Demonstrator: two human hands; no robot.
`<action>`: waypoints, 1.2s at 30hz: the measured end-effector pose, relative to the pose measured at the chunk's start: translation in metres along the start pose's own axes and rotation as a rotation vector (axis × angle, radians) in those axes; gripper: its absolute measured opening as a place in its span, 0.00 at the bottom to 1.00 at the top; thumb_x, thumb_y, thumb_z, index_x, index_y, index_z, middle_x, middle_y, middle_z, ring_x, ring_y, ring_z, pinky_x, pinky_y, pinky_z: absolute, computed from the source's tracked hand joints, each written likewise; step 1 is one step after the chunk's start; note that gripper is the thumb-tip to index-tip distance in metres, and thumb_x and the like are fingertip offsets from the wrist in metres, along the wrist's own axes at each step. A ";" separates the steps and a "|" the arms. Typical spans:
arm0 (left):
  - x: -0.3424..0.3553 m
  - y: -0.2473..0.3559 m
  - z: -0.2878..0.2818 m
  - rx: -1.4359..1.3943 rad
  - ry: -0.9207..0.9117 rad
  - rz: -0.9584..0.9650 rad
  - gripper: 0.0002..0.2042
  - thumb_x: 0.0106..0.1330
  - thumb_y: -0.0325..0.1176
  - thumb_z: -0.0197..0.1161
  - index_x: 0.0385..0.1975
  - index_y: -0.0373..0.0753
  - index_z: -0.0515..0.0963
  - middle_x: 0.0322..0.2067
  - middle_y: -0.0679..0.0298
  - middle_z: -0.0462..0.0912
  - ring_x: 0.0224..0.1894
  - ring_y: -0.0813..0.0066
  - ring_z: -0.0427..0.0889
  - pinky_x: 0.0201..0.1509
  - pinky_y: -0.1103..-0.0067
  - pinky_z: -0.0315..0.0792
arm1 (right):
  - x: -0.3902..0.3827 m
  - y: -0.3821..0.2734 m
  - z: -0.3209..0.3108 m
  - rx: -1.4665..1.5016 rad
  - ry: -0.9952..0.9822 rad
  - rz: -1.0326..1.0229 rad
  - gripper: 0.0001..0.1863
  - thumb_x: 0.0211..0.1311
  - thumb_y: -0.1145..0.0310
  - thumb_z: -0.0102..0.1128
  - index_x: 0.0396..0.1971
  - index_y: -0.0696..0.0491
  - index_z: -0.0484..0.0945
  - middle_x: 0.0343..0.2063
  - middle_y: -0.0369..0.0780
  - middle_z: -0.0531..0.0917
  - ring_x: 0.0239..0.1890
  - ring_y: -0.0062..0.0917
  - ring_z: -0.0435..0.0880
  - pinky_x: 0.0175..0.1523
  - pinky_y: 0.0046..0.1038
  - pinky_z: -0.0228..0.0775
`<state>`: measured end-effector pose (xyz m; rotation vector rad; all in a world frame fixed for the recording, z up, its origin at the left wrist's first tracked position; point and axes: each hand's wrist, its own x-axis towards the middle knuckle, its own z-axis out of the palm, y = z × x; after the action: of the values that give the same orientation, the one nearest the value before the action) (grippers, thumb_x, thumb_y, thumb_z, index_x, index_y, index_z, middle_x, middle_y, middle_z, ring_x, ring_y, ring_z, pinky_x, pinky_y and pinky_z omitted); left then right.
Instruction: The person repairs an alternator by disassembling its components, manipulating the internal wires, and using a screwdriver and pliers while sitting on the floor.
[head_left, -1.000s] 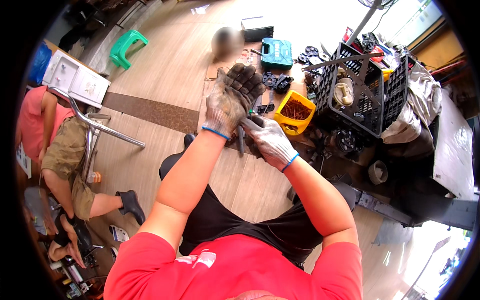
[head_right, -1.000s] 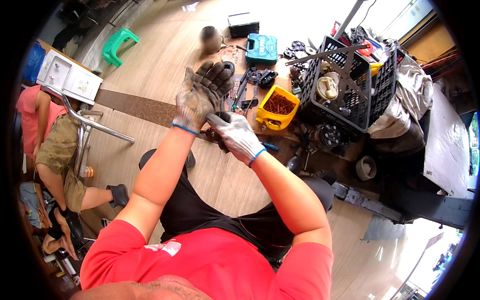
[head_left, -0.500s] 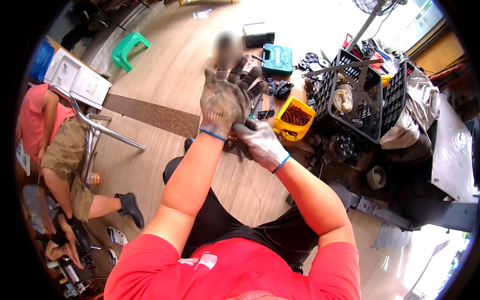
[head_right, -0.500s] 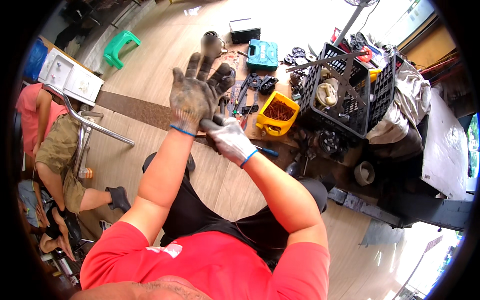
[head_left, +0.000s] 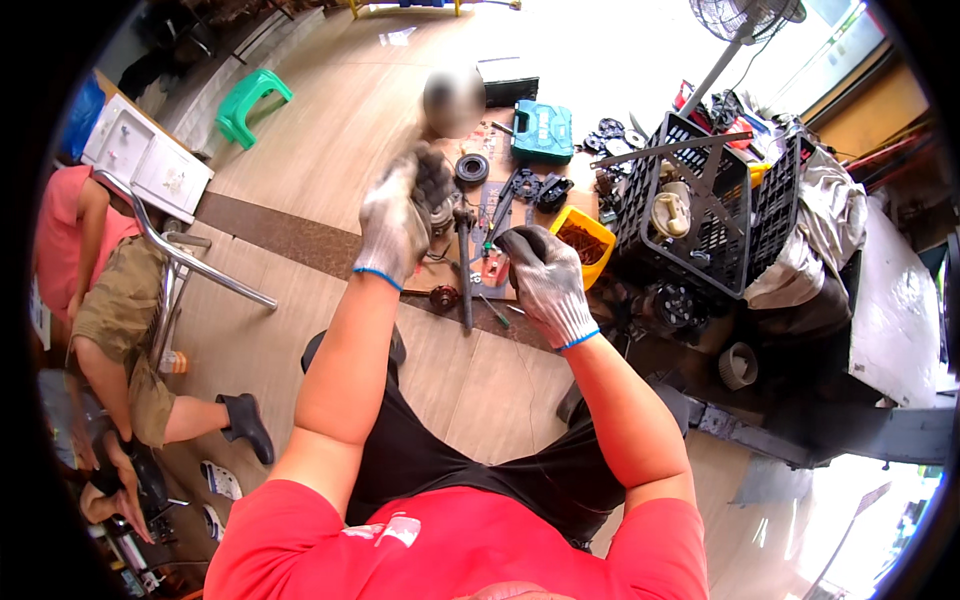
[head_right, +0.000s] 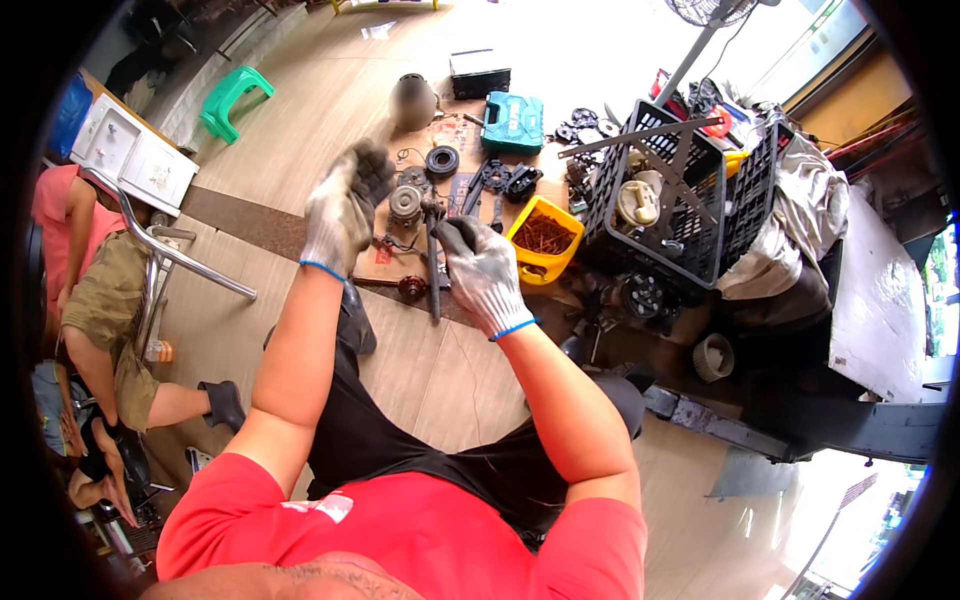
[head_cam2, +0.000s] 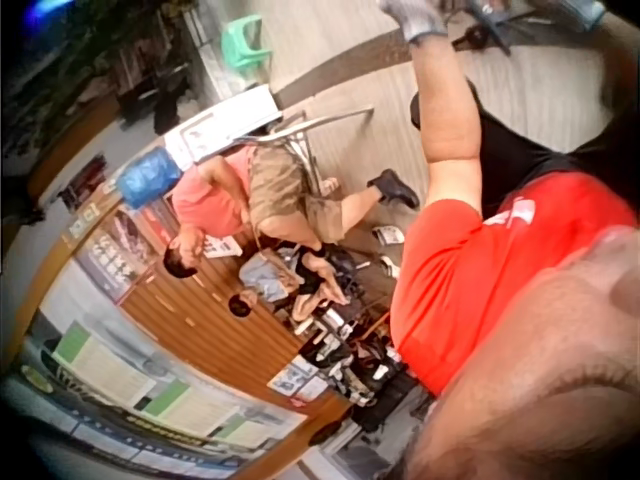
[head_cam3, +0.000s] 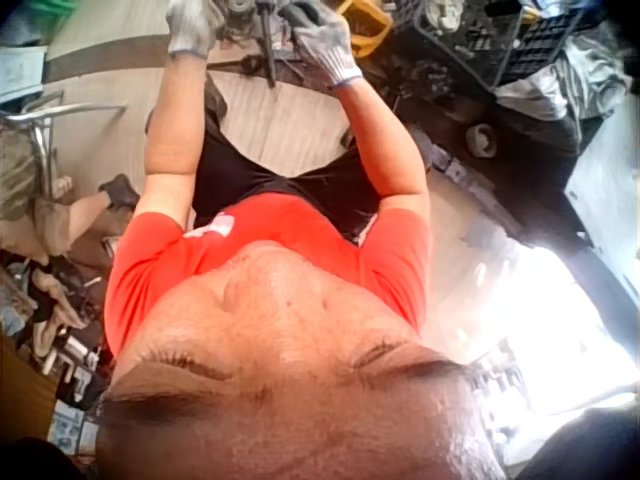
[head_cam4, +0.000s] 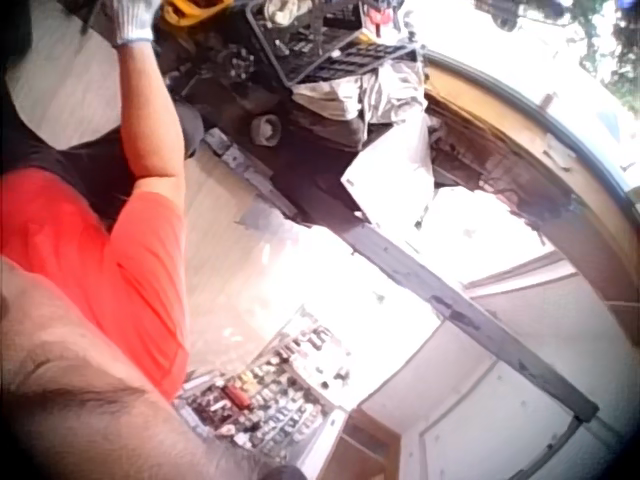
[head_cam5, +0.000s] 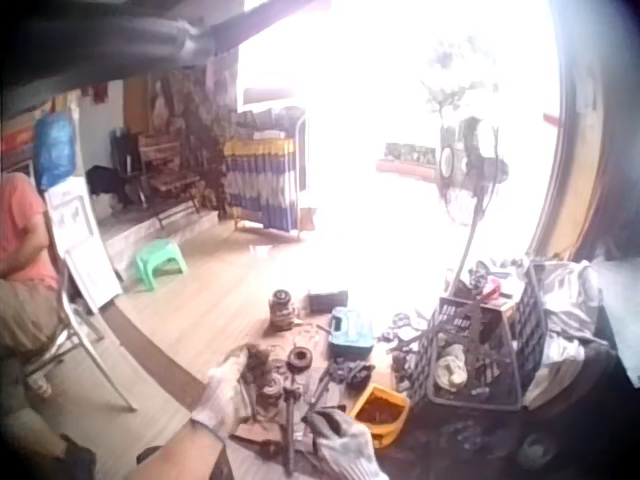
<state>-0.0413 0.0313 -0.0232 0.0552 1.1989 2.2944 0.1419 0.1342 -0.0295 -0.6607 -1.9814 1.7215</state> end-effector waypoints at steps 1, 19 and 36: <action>-0.009 -0.004 0.001 0.073 -0.007 -0.065 0.15 0.79 0.38 0.49 0.51 0.35 0.78 0.42 0.55 0.86 0.44 0.63 0.86 0.52 0.67 0.81 | -0.001 -0.003 -0.004 -0.004 -0.003 -0.059 0.10 0.69 0.69 0.60 0.41 0.61 0.83 0.30 0.38 0.84 0.30 0.19 0.77 0.37 0.23 0.71; -0.062 -0.018 0.019 0.264 -0.331 -0.258 0.10 0.72 0.31 0.62 0.46 0.32 0.81 0.41 0.59 0.86 0.43 0.71 0.85 0.51 0.77 0.79 | -0.008 -0.004 0.007 -0.289 -0.196 -0.022 0.13 0.68 0.64 0.59 0.44 0.56 0.83 0.38 0.48 0.86 0.39 0.36 0.85 0.47 0.31 0.74; -0.053 -0.020 0.020 0.002 -0.122 -0.212 0.10 0.76 0.37 0.57 0.45 0.39 0.80 0.35 0.59 0.87 0.40 0.62 0.87 0.46 0.65 0.82 | -0.012 -0.018 -0.006 0.588 -0.273 0.596 0.12 0.72 0.64 0.56 0.48 0.54 0.82 0.33 0.34 0.84 0.25 0.16 0.80 0.26 0.21 0.70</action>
<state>0.0186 0.0297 -0.0158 0.0642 1.0902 2.0749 0.1531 0.1295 -0.0113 -0.8807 -1.3592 2.7164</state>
